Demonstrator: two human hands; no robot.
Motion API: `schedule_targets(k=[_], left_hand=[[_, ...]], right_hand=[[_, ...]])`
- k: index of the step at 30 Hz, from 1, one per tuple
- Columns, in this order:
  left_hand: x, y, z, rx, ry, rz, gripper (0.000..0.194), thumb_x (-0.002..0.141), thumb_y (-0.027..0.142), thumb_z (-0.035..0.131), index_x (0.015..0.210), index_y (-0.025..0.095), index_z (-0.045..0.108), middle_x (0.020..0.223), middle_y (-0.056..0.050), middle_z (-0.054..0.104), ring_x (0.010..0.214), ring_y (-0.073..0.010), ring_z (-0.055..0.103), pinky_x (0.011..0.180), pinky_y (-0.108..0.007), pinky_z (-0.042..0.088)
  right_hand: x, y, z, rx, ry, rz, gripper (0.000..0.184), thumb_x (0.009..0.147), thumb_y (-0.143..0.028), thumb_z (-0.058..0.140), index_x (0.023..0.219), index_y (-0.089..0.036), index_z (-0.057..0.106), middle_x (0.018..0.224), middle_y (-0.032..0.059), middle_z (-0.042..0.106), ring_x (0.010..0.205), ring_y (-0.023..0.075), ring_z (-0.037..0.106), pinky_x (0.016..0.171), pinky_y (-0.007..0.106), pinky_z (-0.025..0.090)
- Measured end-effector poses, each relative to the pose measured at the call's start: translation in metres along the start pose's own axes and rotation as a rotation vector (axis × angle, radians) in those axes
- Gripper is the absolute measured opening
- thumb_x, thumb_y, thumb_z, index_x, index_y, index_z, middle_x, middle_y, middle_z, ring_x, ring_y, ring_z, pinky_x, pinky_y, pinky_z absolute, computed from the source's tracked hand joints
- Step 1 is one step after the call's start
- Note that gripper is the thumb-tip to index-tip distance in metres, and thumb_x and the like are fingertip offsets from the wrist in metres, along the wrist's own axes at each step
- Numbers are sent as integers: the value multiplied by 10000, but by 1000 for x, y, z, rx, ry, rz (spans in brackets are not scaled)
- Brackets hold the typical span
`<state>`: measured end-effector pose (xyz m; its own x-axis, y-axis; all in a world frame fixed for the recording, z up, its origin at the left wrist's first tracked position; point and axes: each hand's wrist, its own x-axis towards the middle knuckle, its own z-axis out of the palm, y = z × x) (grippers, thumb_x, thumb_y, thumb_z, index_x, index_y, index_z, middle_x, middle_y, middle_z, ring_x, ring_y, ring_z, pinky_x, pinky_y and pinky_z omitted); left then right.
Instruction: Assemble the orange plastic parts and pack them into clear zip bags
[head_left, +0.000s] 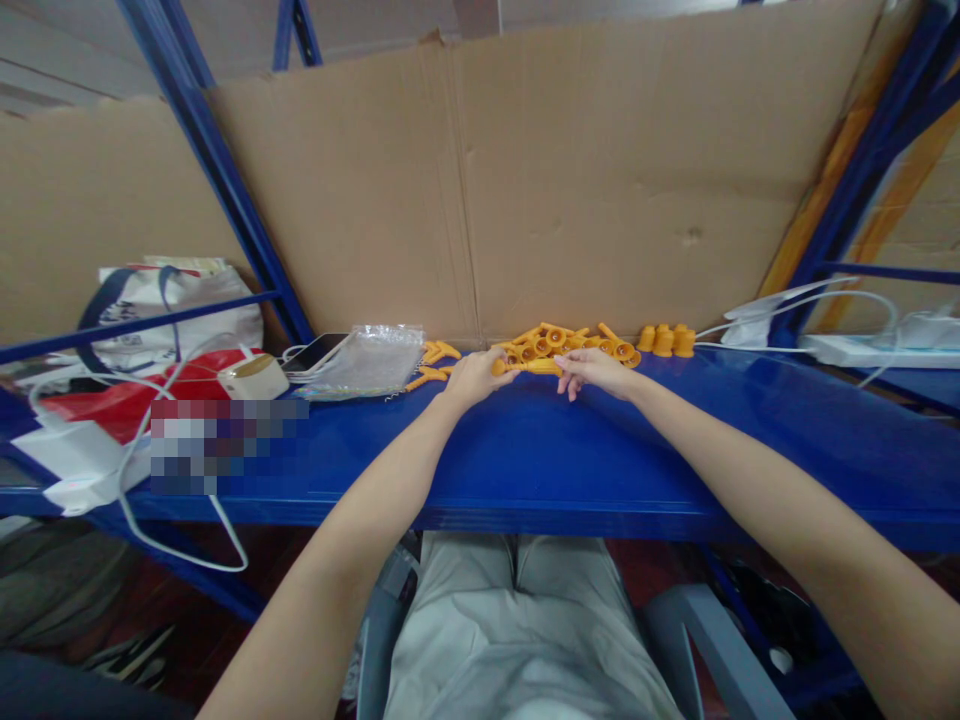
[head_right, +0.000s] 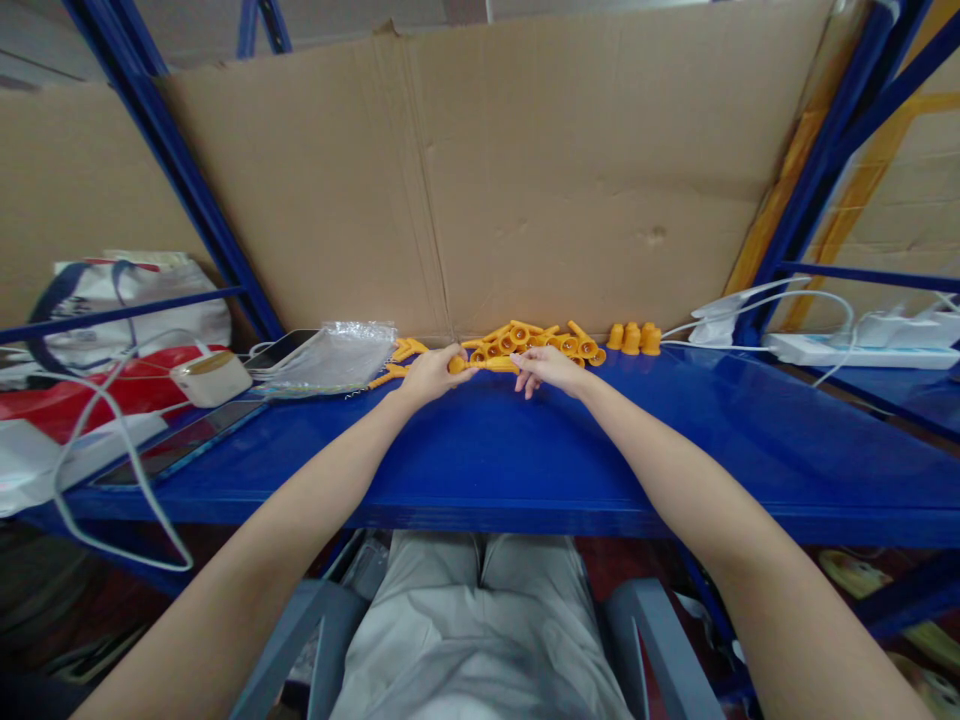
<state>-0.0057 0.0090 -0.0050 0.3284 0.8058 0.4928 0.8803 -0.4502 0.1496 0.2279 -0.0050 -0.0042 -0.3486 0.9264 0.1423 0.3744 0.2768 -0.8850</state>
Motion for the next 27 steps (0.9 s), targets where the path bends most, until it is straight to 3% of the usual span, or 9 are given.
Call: schedule_targets(k=[5, 8, 16, 27], left_hand=[[1, -1, 2, -5, 10, 5, 359, 865, 468, 630, 1096, 193, 646, 935, -77, 748, 920, -234, 689, 765, -274, 482], [2, -1, 2, -21, 24, 14, 347, 873, 467, 618, 1076, 188, 655, 899, -70, 745, 869, -226, 687, 738, -274, 481], [4, 0, 2, -53, 36, 34, 276, 1006, 308, 398, 992, 193, 648, 930, -69, 736, 895, -196, 680, 747, -248, 454], [3, 1, 7, -34, 91, 66, 271, 1008, 259, 345, 968, 192, 605, 1002, -96, 700, 939, -205, 657, 793, -277, 459]], right_hand=[[4, 9, -6, -47, 4, -60, 247, 900, -390, 632, 976, -159, 590, 880, 79, 740, 563, 107, 645, 545, 229, 508], [8, 16, -10, -39, -2, -115, 347, 826, -320, 710, 1101, -199, 536, 864, 21, 718, 587, 111, 650, 548, 232, 515], [11, 20, -10, 18, -11, -117, 349, 760, -351, 760, 948, -196, 510, 823, 25, 715, 558, 108, 628, 562, 249, 501], [1, 6, -5, 76, -29, -128, 486, 782, -619, 680, 738, -138, 623, 749, 114, 735, 474, 113, 591, 509, 267, 479]])
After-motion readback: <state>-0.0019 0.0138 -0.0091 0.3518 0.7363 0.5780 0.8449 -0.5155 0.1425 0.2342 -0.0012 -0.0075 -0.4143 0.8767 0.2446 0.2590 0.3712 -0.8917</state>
